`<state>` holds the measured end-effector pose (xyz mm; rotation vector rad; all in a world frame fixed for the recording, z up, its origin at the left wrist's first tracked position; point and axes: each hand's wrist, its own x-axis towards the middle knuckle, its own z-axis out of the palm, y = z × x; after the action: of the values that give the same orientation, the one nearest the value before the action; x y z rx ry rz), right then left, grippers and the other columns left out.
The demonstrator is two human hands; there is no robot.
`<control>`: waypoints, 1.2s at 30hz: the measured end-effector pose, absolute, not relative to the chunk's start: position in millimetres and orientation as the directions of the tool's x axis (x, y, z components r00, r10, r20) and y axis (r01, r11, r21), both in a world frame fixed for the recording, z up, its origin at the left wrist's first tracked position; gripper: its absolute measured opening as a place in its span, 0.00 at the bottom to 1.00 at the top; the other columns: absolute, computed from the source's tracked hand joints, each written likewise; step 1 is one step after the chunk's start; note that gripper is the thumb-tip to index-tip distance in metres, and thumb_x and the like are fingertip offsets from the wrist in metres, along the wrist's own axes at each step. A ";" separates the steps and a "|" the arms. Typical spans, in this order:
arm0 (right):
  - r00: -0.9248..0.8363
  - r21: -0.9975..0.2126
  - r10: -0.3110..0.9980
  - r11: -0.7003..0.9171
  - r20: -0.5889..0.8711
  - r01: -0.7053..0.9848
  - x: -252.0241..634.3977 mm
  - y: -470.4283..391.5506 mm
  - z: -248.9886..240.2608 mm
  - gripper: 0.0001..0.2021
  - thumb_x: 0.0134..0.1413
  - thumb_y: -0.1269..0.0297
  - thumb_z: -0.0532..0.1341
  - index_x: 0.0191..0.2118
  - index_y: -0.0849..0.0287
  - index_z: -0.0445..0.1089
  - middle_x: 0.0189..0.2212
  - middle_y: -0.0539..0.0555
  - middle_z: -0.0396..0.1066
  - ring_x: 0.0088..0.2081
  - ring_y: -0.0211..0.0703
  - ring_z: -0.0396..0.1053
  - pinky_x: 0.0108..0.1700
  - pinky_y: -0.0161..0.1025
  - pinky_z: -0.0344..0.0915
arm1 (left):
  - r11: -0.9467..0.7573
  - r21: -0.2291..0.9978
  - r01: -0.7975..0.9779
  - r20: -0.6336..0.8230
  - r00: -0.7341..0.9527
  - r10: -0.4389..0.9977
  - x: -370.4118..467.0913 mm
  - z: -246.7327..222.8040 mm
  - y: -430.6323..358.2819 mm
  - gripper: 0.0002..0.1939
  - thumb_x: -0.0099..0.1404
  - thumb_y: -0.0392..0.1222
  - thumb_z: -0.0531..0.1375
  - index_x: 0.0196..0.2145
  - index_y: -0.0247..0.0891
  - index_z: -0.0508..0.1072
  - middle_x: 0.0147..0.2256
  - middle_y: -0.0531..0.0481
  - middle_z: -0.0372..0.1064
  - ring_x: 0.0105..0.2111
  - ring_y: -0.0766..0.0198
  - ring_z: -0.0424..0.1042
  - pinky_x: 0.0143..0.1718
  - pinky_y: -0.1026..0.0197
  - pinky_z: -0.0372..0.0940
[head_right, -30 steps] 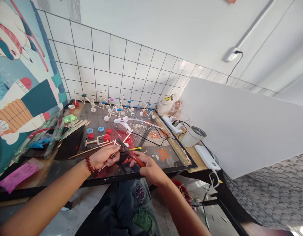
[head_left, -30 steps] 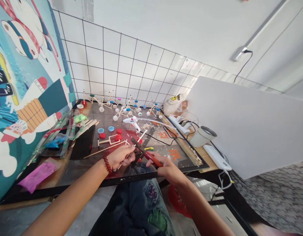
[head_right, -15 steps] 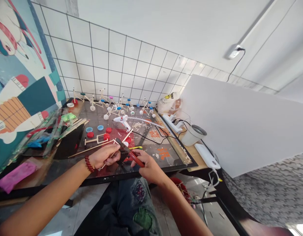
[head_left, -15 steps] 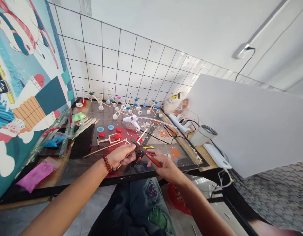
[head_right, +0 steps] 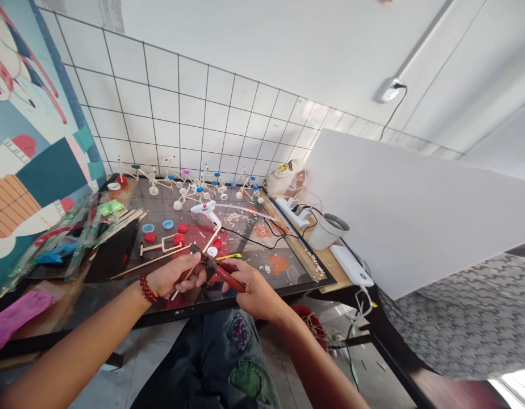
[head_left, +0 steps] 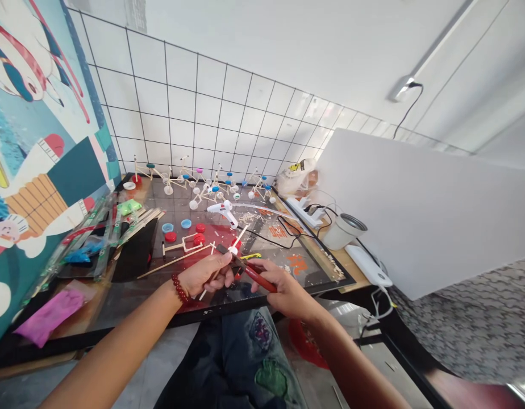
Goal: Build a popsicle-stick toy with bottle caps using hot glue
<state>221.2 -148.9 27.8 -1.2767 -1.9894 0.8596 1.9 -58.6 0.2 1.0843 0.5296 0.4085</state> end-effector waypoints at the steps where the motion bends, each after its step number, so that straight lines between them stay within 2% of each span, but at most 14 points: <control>1: -0.352 -0.782 0.922 0.335 0.158 0.525 219.7 -148.3 27.9 0.23 0.32 0.85 0.52 0.32 0.56 0.76 0.59 0.55 0.66 0.63 0.51 0.64 0.63 0.48 0.59 | 0.437 0.896 -0.076 -0.205 0.803 0.560 1.8 0.7 -57.7 0.34 0.50 0.71 0.64 0.34 0.33 0.71 0.21 0.51 0.67 0.12 0.78 0.47 0.13 0.69 0.34; 5: -0.418 -0.763 0.890 0.395 0.181 0.512 212.4 -142.6 29.6 0.24 0.32 0.86 0.52 0.32 0.56 0.76 0.61 0.54 0.65 0.64 0.51 0.62 0.62 0.46 0.60 | 0.522 0.845 -0.117 -0.232 0.799 0.555 0.2 -0.2 -52.7 0.31 0.55 0.62 0.65 0.44 0.32 0.73 0.19 0.53 0.66 0.12 0.78 0.44 0.13 0.70 0.33; 9: -0.435 -0.742 0.877 0.429 0.204 0.516 210.7 -132.4 21.3 0.23 0.32 0.86 0.53 0.32 0.56 0.76 0.60 0.55 0.66 0.62 0.50 0.65 0.61 0.45 0.61 | 0.543 0.826 -0.153 -0.244 0.771 0.588 -1.0 -1.4 -49.6 0.27 0.58 0.56 0.65 0.46 0.31 0.74 0.19 0.53 0.66 0.12 0.78 0.45 0.14 0.71 0.35; 12: -0.347 -0.751 0.904 0.406 0.248 0.520 213.5 -125.6 6.0 0.22 0.32 0.85 0.53 0.32 0.56 0.73 0.57 0.57 0.70 0.60 0.51 0.67 0.59 0.46 0.63 | 0.526 0.835 -0.161 -0.243 0.750 0.615 -0.1 -2.8 -49.1 0.26 0.58 0.54 0.64 0.47 0.31 0.74 0.19 0.52 0.67 0.12 0.78 0.46 0.14 0.71 0.36; 16: -0.170 -0.840 0.961 0.275 0.219 0.468 217.3 -124.1 -6.1 0.22 0.36 0.82 0.55 0.40 0.55 0.68 0.55 0.56 0.72 0.58 0.50 0.69 0.57 0.46 0.66 | 0.546 0.823 -0.154 -0.255 0.760 0.598 2.9 -7.6 -48.4 0.27 0.58 0.55 0.64 0.48 0.31 0.74 0.20 0.51 0.69 0.12 0.77 0.47 0.13 0.70 0.36; 20: -0.194 -0.798 0.972 0.221 0.133 0.561 217.0 -129.9 0.6 0.29 0.39 0.79 0.56 0.51 0.55 0.67 0.50 0.54 0.75 0.52 0.48 0.74 0.56 0.46 0.67 | 0.563 0.816 -0.135 -0.272 0.770 0.578 6.2 -11.1 -49.2 0.28 0.58 0.56 0.63 0.48 0.30 0.74 0.20 0.51 0.68 0.12 0.77 0.46 0.14 0.70 0.35; 24: -0.192 -0.722 0.973 0.224 0.128 0.655 215.0 -134.8 3.0 0.27 0.42 0.78 0.57 0.51 0.56 0.69 0.46 0.54 0.77 0.47 0.49 0.75 0.52 0.45 0.69 | 0.574 0.808 -0.131 -0.263 0.792 0.550 7.9 -10.9 -51.0 0.27 0.57 0.55 0.64 0.47 0.31 0.74 0.20 0.51 0.69 0.12 0.77 0.47 0.14 0.69 0.37; 30: -0.172 -0.721 0.967 0.254 0.187 0.645 220.0 -135.8 -10.6 0.25 0.45 0.75 0.59 0.52 0.54 0.70 0.46 0.55 0.78 0.48 0.51 0.76 0.51 0.45 0.71 | 0.576 0.808 -0.126 -0.262 0.799 0.542 7.5 -8.1 -52.2 0.27 0.57 0.54 0.65 0.47 0.31 0.75 0.20 0.51 0.69 0.12 0.77 0.48 0.15 0.69 0.36; 36: -0.109 -0.723 0.974 0.219 0.196 0.655 225.9 -135.0 -18.9 0.23 0.47 0.70 0.62 0.52 0.57 0.71 0.45 0.57 0.78 0.47 0.53 0.77 0.51 0.46 0.72 | 0.576 0.810 -0.110 -0.286 0.784 0.551 8.3 -8.1 -51.9 0.31 0.51 0.56 0.68 0.46 0.30 0.75 0.20 0.50 0.70 0.12 0.77 0.49 0.15 0.69 0.37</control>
<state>225.9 -135.0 -18.9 -1.5073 -1.8412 0.6232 8.3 -51.9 -8.1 0.8792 0.5581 0.4112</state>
